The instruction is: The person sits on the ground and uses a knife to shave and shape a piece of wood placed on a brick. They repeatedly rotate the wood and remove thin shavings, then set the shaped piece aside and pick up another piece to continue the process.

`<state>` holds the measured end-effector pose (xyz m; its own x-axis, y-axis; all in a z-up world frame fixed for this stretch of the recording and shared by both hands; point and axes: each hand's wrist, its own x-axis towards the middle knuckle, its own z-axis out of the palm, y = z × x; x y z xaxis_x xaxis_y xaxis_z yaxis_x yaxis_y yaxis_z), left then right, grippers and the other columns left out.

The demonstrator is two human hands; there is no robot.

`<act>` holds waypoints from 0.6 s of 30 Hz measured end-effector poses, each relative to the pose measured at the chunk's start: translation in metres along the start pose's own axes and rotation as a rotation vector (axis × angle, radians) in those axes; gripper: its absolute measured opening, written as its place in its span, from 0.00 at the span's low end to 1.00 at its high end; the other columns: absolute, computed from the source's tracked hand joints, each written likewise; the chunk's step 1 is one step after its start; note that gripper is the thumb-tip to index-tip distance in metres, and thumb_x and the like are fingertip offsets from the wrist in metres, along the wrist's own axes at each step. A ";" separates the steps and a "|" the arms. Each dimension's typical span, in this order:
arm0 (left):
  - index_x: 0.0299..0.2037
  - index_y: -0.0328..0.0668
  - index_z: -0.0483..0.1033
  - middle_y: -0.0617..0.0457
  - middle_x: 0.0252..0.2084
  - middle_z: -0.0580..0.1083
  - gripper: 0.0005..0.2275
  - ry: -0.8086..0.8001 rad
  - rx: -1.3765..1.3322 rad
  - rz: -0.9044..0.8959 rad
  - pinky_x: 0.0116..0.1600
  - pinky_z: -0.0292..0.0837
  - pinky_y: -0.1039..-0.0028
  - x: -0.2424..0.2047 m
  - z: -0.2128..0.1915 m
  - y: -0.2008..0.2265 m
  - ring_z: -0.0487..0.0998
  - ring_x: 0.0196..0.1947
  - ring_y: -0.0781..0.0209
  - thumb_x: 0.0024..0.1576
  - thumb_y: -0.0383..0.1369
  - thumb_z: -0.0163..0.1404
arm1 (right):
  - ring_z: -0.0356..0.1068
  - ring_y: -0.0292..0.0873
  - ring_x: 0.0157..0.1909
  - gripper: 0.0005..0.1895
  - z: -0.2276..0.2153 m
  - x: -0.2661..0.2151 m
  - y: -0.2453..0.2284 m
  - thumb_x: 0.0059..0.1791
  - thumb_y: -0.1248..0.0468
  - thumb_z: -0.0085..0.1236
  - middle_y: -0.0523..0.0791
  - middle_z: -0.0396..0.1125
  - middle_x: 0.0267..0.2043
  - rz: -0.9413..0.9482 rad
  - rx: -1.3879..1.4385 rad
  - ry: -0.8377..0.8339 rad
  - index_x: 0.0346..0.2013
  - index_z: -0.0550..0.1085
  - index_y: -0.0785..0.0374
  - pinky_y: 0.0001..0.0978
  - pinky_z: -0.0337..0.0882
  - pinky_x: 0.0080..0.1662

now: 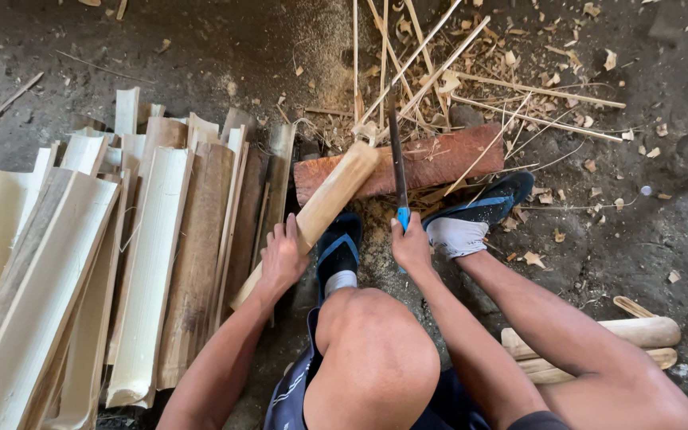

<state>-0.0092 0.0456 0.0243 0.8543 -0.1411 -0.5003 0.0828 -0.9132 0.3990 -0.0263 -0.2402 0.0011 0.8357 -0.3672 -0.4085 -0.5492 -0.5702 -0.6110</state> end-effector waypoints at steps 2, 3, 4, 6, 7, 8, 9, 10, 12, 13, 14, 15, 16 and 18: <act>0.72 0.37 0.50 0.34 0.58 0.65 0.47 0.126 -0.175 0.079 0.57 0.71 0.42 0.027 -0.006 0.016 0.68 0.57 0.33 0.43 0.34 0.68 | 0.71 0.70 0.38 0.15 -0.005 -0.001 0.004 0.54 0.54 0.52 0.62 0.70 0.31 -0.049 0.001 0.019 0.43 0.66 0.63 0.60 0.67 0.40; 0.71 0.35 0.51 0.31 0.56 0.65 0.46 0.187 -0.264 0.115 0.59 0.71 0.43 0.038 -0.017 0.027 0.69 0.56 0.32 0.44 0.35 0.68 | 0.71 0.70 0.39 0.15 -0.008 -0.003 0.007 0.54 0.53 0.52 0.61 0.70 0.31 -0.071 0.000 0.026 0.43 0.66 0.63 0.60 0.67 0.40; 0.70 0.33 0.50 0.30 0.58 0.65 0.47 0.293 -0.370 0.233 0.60 0.70 0.42 0.047 -0.035 0.038 0.68 0.58 0.32 0.43 0.32 0.70 | 0.71 0.70 0.38 0.15 -0.011 -0.003 0.008 0.54 0.54 0.52 0.62 0.70 0.31 -0.066 -0.011 -0.012 0.43 0.65 0.63 0.60 0.67 0.40; 0.71 0.40 0.45 0.39 0.60 0.65 0.47 0.190 -0.758 0.091 0.60 0.71 0.48 0.057 -0.078 0.066 0.71 0.59 0.40 0.43 0.27 0.66 | 0.72 0.70 0.37 0.15 -0.017 -0.007 0.011 0.55 0.54 0.50 0.62 0.71 0.30 -0.050 -0.033 -0.086 0.44 0.65 0.63 0.61 0.67 0.40; 0.74 0.49 0.40 0.49 0.61 0.65 0.48 -0.035 -1.024 -0.177 0.58 0.74 0.53 0.062 -0.099 0.079 0.75 0.58 0.48 0.45 0.26 0.62 | 0.72 0.70 0.38 0.15 -0.018 -0.007 0.012 0.54 0.54 0.50 0.62 0.71 0.30 -0.037 -0.059 -0.107 0.45 0.64 0.63 0.61 0.67 0.40; 0.74 0.47 0.39 0.48 0.60 0.66 0.48 -0.035 -1.037 -0.047 0.60 0.73 0.57 0.067 -0.115 0.089 0.74 0.59 0.49 0.45 0.23 0.60 | 0.72 0.70 0.38 0.15 -0.018 -0.008 0.013 0.54 0.54 0.50 0.63 0.71 0.30 -0.022 -0.087 -0.131 0.46 0.64 0.62 0.61 0.67 0.40; 0.73 0.46 0.38 0.47 0.59 0.67 0.48 -0.034 -1.048 0.084 0.62 0.72 0.61 0.073 -0.125 0.093 0.73 0.59 0.50 0.45 0.21 0.59 | 0.71 0.71 0.38 0.15 -0.019 -0.009 0.015 0.54 0.54 0.49 0.63 0.71 0.30 -0.007 -0.114 -0.154 0.47 0.64 0.62 0.61 0.68 0.40; 0.73 0.44 0.37 0.46 0.58 0.68 0.48 -0.031 -1.056 0.214 0.64 0.72 0.64 0.078 -0.130 0.093 0.73 0.60 0.51 0.45 0.18 0.57 | 0.71 0.71 0.38 0.15 -0.018 -0.010 0.016 0.54 0.55 0.49 0.64 0.71 0.30 -0.029 -0.109 -0.149 0.47 0.64 0.62 0.61 0.68 0.40; 0.73 0.43 0.39 0.45 0.61 0.66 0.44 0.033 -1.141 0.314 0.68 0.67 0.63 0.095 -0.119 0.089 0.69 0.64 0.53 0.50 0.17 0.58 | 0.71 0.72 0.38 0.16 -0.016 -0.013 0.016 0.53 0.56 0.49 0.64 0.71 0.31 -0.072 -0.096 -0.138 0.49 0.64 0.63 0.61 0.68 0.40; 0.73 0.42 0.41 0.45 0.62 0.65 0.42 0.065 -1.183 0.365 0.71 0.64 0.63 0.102 -0.109 0.083 0.67 0.67 0.54 0.52 0.16 0.58 | 0.71 0.72 0.38 0.16 -0.016 -0.014 0.014 0.54 0.56 0.49 0.64 0.70 0.30 -0.077 -0.127 -0.140 0.49 0.63 0.64 0.62 0.68 0.40; 0.72 0.42 0.42 0.46 0.62 0.65 0.41 0.077 -1.148 0.380 0.70 0.65 0.63 0.107 -0.099 0.073 0.68 0.66 0.54 0.53 0.17 0.58 | 0.71 0.72 0.38 0.16 -0.017 -0.014 0.009 0.55 0.57 0.49 0.64 0.70 0.30 -0.082 -0.158 -0.142 0.49 0.63 0.65 0.62 0.67 0.40; 0.72 0.42 0.43 0.46 0.62 0.65 0.40 0.090 -1.114 0.394 0.70 0.66 0.64 0.111 -0.090 0.063 0.68 0.65 0.55 0.53 0.17 0.57 | 0.71 0.72 0.38 0.16 -0.019 -0.015 0.002 0.55 0.57 0.49 0.64 0.70 0.30 -0.087 -0.189 -0.144 0.50 0.62 0.66 0.63 0.67 0.41; 0.71 0.42 0.44 0.46 0.62 0.65 0.39 0.102 -1.080 0.407 0.70 0.67 0.64 0.115 -0.082 0.054 0.69 0.65 0.55 0.54 0.17 0.57 | 0.71 0.72 0.37 0.15 -0.023 -0.016 -0.006 0.55 0.57 0.48 0.64 0.70 0.30 -0.123 -0.173 -0.143 0.50 0.63 0.65 0.63 0.67 0.40; 0.72 0.44 0.43 0.47 0.64 0.65 0.39 0.089 -1.156 0.400 0.71 0.66 0.65 0.122 -0.071 0.037 0.69 0.65 0.56 0.55 0.17 0.57 | 0.71 0.71 0.36 0.14 -0.031 -0.015 -0.026 0.56 0.58 0.47 0.63 0.70 0.31 -0.196 -0.140 -0.138 0.50 0.63 0.65 0.62 0.67 0.38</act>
<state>0.1347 0.0211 0.0324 0.9523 -0.2657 -0.1504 0.1749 0.0711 0.9820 -0.0248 -0.2424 0.0438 0.9116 -0.1418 -0.3858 -0.3625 -0.7198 -0.5920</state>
